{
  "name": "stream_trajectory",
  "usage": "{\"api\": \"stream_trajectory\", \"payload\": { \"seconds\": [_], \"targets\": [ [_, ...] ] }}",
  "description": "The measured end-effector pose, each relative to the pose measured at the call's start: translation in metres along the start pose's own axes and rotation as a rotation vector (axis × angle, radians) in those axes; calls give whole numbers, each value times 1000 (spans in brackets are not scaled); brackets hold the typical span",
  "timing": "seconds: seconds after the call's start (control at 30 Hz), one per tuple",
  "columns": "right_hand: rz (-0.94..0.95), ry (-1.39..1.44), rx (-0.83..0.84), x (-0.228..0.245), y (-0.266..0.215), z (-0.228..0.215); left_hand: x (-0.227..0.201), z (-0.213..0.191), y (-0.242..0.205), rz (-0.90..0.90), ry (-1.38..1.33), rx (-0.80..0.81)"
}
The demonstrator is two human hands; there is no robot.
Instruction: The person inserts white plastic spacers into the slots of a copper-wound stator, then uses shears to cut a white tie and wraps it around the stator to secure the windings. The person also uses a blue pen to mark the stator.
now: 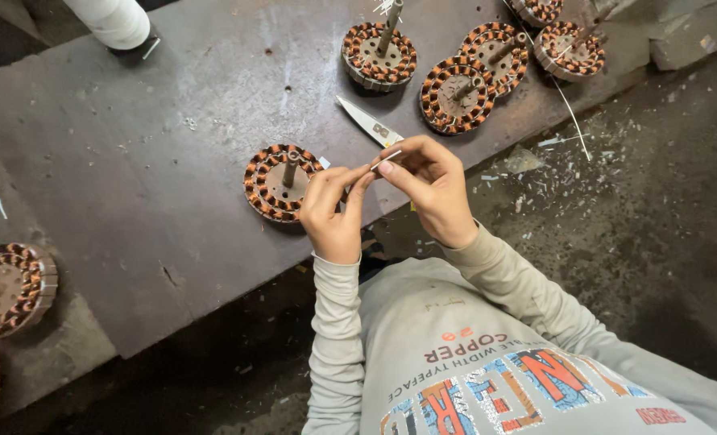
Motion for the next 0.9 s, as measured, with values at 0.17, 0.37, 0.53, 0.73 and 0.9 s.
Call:
{"api": "stream_trajectory", "payload": {
  "seconds": [0.17, 0.37, 0.53, 0.73, 0.9],
  "targets": [
    [-19, 10, 15, 2, 2, 2, 3, 1, 4, -14, -1, 14],
    [-18, 53, 14, 1, 2, 7, 4, -2, 7, -2, 13, 11],
    [-18, 53, 16, -1, 3, 5, 3, -2, 7, 9, 33, 17],
    [-6, 52, 24, -1, 5, 3, 0, 0, 9, 6, 48, 27],
    [-11, 31, 41, -2, 5, 1, -1, 1, 6, 38, 57, 24]
  ]
}}
Point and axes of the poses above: each hand's wrist, its own y-axis towards the middle knuckle, its own z-axis out of the palm, x = y × z, the point moved 3 cm from there along y, towards the middle knuckle, and after that the axes turned 10 degrees about -x, right-handed, at the moved point
